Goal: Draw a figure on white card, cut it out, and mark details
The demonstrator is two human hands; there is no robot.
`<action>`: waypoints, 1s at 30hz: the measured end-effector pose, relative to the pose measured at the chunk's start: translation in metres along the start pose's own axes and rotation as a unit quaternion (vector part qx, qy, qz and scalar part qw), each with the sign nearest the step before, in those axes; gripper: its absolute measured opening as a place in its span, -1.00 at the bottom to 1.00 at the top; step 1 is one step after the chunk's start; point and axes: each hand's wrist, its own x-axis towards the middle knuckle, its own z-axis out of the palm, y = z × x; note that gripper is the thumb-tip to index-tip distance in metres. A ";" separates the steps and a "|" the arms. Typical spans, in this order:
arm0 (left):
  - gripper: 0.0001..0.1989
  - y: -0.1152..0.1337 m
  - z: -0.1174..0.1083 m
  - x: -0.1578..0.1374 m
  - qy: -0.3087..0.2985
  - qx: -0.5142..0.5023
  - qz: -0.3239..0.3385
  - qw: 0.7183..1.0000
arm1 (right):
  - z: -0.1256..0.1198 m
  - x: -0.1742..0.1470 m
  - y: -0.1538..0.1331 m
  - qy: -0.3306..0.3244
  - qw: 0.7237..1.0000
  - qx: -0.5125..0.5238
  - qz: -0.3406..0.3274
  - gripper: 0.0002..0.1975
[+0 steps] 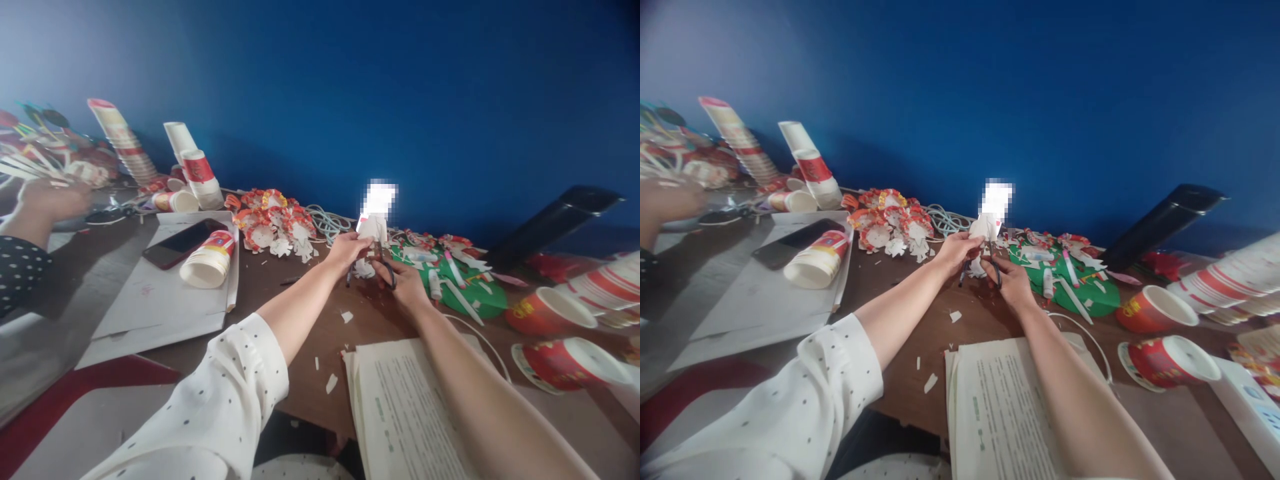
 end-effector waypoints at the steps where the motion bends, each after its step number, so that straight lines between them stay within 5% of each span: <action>1: -0.90 0.000 0.000 0.000 -0.003 -0.001 -0.004 1.000 | 0.000 0.000 0.000 0.000 1.000 0.005 0.005 -0.52; 30: -0.87 0.003 -0.003 0.000 -0.014 0.014 -0.020 1.000 | -0.006 0.004 -0.002 -0.013 0.998 -0.057 -0.006 -0.39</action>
